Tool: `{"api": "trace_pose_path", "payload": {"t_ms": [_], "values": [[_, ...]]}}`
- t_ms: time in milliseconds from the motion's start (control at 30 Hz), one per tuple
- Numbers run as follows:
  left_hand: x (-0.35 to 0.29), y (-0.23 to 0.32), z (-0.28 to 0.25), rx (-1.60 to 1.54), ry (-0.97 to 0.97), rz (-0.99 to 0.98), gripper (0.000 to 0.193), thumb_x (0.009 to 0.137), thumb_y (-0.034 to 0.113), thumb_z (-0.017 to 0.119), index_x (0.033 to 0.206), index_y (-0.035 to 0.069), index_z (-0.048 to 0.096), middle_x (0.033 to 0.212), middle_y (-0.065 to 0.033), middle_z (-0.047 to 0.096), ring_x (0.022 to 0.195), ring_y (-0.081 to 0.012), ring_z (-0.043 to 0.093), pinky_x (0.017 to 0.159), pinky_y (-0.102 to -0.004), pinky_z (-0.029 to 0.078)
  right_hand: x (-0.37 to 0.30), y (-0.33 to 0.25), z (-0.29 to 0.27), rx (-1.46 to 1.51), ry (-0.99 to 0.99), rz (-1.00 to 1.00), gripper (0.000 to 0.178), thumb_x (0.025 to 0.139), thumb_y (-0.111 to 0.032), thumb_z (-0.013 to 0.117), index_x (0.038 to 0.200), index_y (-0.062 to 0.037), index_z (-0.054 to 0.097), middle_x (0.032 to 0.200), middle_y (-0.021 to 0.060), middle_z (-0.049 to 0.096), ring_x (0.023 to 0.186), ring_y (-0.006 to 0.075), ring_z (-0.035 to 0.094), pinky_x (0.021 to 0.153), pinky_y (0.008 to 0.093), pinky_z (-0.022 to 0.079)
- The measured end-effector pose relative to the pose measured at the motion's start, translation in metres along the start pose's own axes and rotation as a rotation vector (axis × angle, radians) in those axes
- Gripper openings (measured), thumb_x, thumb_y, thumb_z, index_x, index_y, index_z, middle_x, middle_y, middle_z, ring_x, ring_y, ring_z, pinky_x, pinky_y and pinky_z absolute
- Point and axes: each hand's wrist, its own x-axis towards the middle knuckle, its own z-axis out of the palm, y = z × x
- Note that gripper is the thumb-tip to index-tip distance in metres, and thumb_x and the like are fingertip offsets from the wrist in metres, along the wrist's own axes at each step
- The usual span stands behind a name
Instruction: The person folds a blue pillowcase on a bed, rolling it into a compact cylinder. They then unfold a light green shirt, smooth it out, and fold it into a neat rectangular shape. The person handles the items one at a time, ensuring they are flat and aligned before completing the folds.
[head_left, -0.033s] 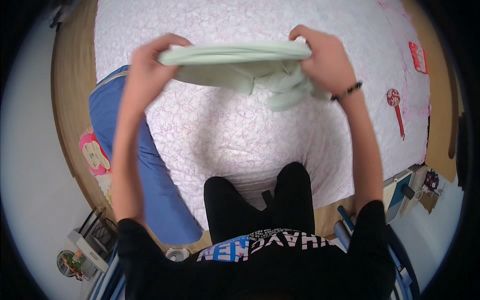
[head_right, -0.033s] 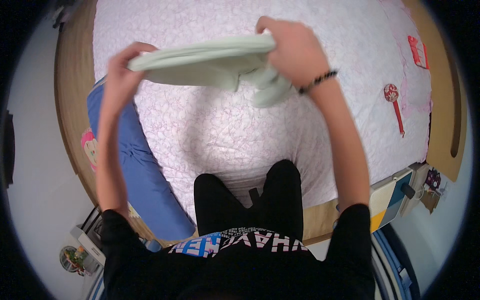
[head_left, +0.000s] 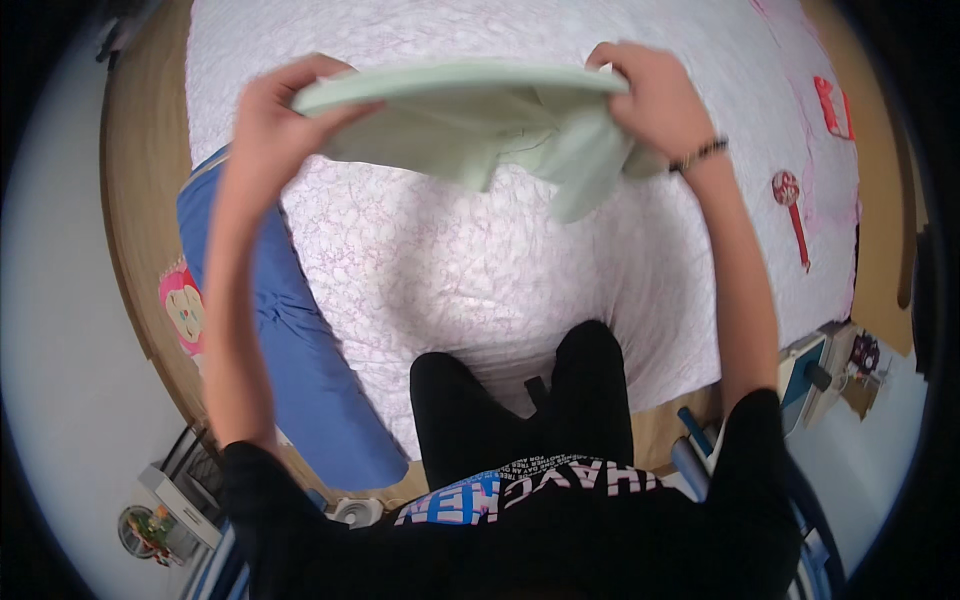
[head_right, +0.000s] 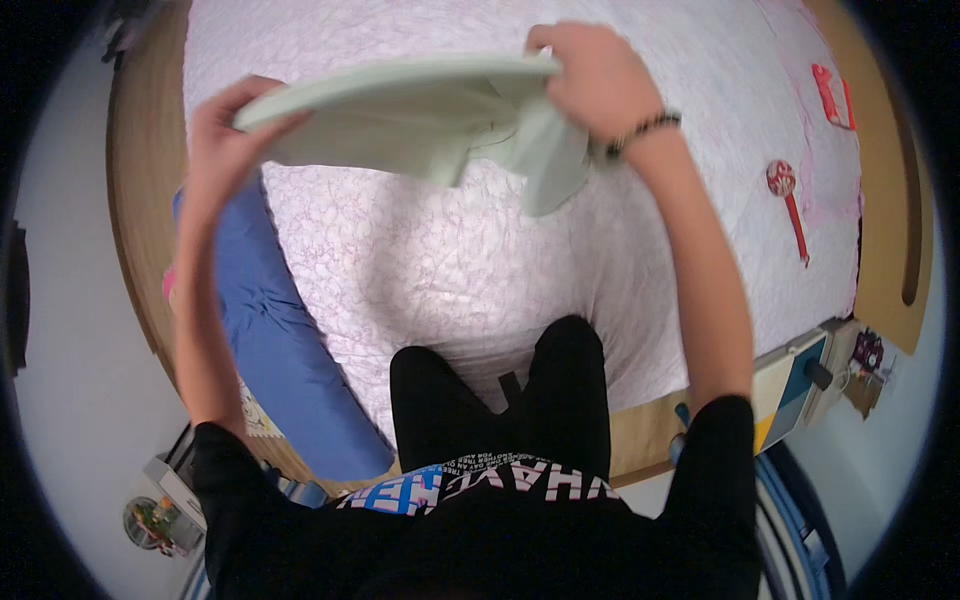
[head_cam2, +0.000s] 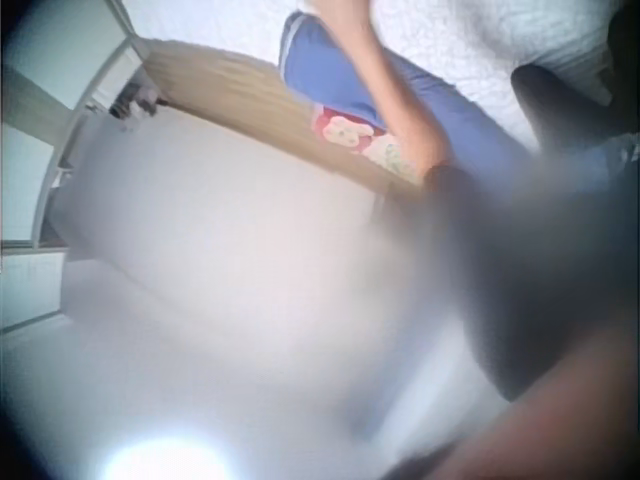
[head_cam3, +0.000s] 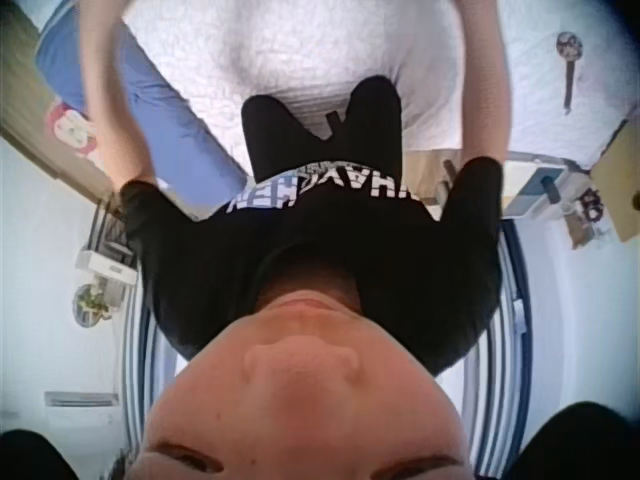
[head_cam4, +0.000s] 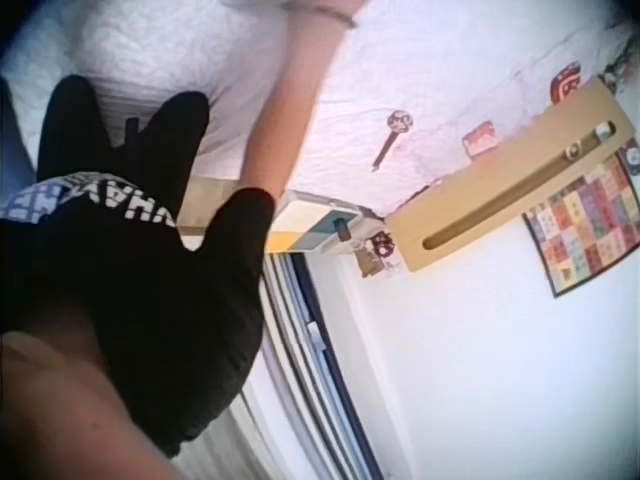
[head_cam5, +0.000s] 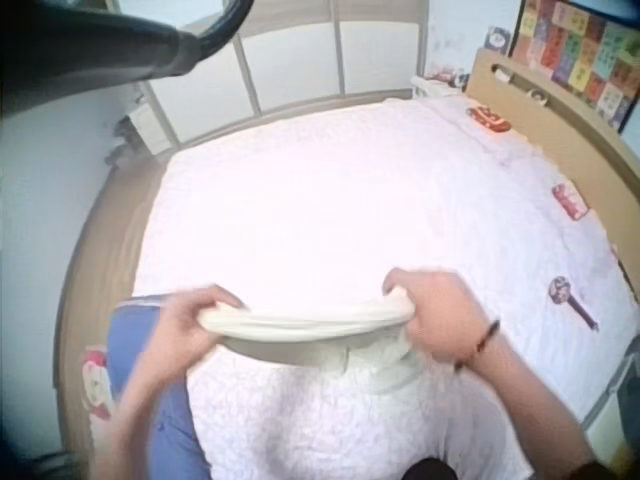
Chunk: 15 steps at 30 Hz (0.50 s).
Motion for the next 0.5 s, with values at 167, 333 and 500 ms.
{"api": "trace_pose_path", "payload": {"t_ms": [167, 333, 500], "values": [[0.043, 0.005, -0.075, 0.218, -0.009, 0.042, 0.025, 0.083, 0.025, 0.076, 0.091, 0.002, 0.071, 0.077, -0.0002, 0.066, 0.073, -0.0066, 0.062, 0.067, -0.0226, 0.049, 0.069, 0.071, -0.012, -0.323, 0.040, 0.042, 0.030, 0.073, -0.018, 0.061, 0.098, -0.0064, 0.069, 0.090, 0.0177, 0.066, 0.090, 0.0374, 0.062, 0.081, 0.0455, 0.049], [0.050, -0.036, -0.149, 0.964, 0.421, 0.649, 0.021, 0.088, 0.013, 0.068, 0.109, 0.012, 0.070, 0.095, -0.0024, 0.069, 0.079, -0.0174, 0.065, 0.069, -0.0260, 0.052, 0.084, 0.048, -0.048, -0.247, 0.476, -0.115, 0.013, 0.068, -0.009, 0.062, 0.081, -0.0083, 0.066, 0.078, 0.0148, 0.064, 0.077, 0.0348, 0.063, 0.069, 0.0418, 0.050], [0.011, -0.040, -0.193, 1.176, 0.487, 0.662, 0.029, 0.079, 0.001, 0.070, 0.105, 0.014, 0.074, 0.086, -0.0047, 0.065, 0.073, -0.0216, 0.062, 0.067, -0.0297, 0.052, 0.066, 0.056, -0.060, -0.204, 0.650, -0.181, 0.020, 0.072, -0.005, 0.062, 0.091, -0.0071, 0.067, 0.083, 0.0139, 0.066, 0.081, 0.0328, 0.064, 0.073, 0.0385, 0.051]]}}
